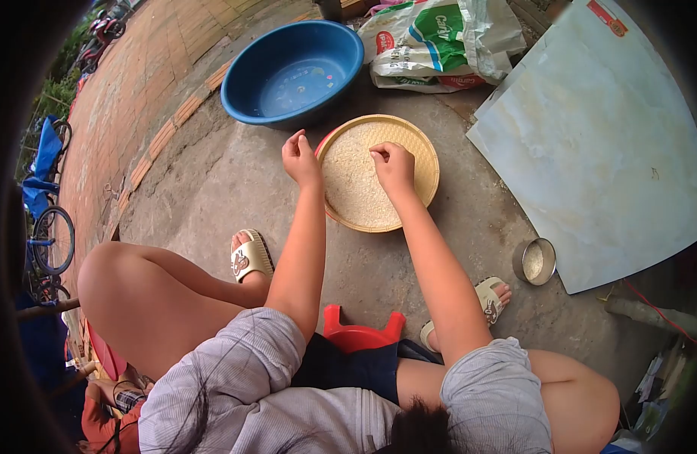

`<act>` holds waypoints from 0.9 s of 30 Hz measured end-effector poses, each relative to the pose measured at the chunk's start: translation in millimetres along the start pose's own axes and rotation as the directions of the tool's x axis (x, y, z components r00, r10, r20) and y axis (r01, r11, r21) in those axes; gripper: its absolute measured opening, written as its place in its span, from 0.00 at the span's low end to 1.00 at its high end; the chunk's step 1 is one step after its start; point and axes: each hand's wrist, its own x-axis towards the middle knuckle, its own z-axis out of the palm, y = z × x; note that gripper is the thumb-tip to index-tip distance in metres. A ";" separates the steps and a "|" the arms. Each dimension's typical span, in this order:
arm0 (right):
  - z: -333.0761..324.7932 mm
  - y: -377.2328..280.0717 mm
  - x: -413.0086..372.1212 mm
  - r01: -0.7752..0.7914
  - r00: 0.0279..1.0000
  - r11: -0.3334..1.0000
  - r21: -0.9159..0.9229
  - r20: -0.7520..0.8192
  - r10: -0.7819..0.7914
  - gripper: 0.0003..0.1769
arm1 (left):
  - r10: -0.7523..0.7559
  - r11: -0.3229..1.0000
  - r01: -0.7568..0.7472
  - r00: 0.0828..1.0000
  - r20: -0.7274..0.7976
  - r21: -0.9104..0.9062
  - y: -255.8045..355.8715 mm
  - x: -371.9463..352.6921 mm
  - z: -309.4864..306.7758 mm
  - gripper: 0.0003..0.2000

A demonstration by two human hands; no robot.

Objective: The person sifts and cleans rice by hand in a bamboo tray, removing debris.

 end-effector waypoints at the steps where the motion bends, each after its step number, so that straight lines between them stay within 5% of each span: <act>1: -2.3 -14.7 3.1 0.030 0.996 0.995 0.097 -0.085 -0.021 0.05 | -0.252 0.894 0.239 0.968 0.016 -0.378 13.9 1.3 6.0 0.12; 2: -2.1 -24.9 4.9 0.066 0.985 0.980 0.187 -0.169 -0.034 0.05 | -0.427 0.735 0.448 0.889 0.165 -0.509 45.0 1.3 10.6 0.16; 4: 4.3 -36.9 12.0 0.143 0.985 0.960 0.239 -0.131 -0.114 0.05 | -0.502 0.243 0.796 0.592 0.631 -0.554 58.5 4.6 19.8 0.19; 5: 6.3 -42.9 14.9 0.218 0.975 0.926 0.308 -0.106 -0.194 0.06 | -0.415 -0.002 0.899 0.398 0.818 -0.438 67.3 5.9 21.9 0.19; 7: 8.7 -52.2 16.0 0.268 0.962 0.930 0.253 -0.015 -0.273 0.07 | -0.194 -0.095 0.943 0.297 0.935 -0.319 58.2 4.7 32.8 0.19; 9: 13.6 -58.9 11.8 0.460 0.877 0.888 0.003 -0.153 -0.455 0.06 | -0.227 -0.076 0.921 0.357 0.906 -0.381 45.5 6.9 30.4 0.18; 11: 20.8 -53.1 6.3 0.486 0.856 0.873 -0.040 -0.182 -0.485 0.06 | -0.547 -0.016 0.851 0.431 0.717 -0.524 51.2 13.9 20.6 0.17; 15: 35.1 -30.2 -6.7 0.447 0.894 0.892 -0.059 0.025 -0.447 0.07 | -0.628 0.028 0.794 0.487 0.607 -0.607 44.0 32.6 -9.1 0.16; 17: 38.3 -14.2 -14.0 0.474 0.863 0.859 -0.195 0.295 -0.409 0.06 | -0.648 0.054 0.775 0.507 0.569 -0.630 38.4 36.9 -16.1 0.16; 20: 39.5 -1.2 -17.2 0.459 0.873 0.849 -0.264 0.314 -0.374 0.06 | -0.677 0.116 0.788 0.508 0.532 -0.605 34.7 34.8 -21.6 0.16; 24: 35.3 -2.7 -8.6 0.355 0.911 0.901 -0.248 0.310 -0.273 0.04 | -0.686 0.249 0.870 0.469 0.557 -0.426 38.3 20.2 -11.8 0.17; 26: 30.1 -20.3 -4.2 0.282 0.959 0.956 -0.087 0.027 -0.280 0.05 | -0.706 0.336 0.891 0.453 0.544 -0.306 40.6 11.9 -2.5 0.16; 27: 26.2 -30.5 -0.7 0.284 0.959 0.955 -0.086 0.028 -0.282 0.05 | -0.702 0.386 0.886 0.462 0.542 -0.256 38.5 7.8 2.3 0.15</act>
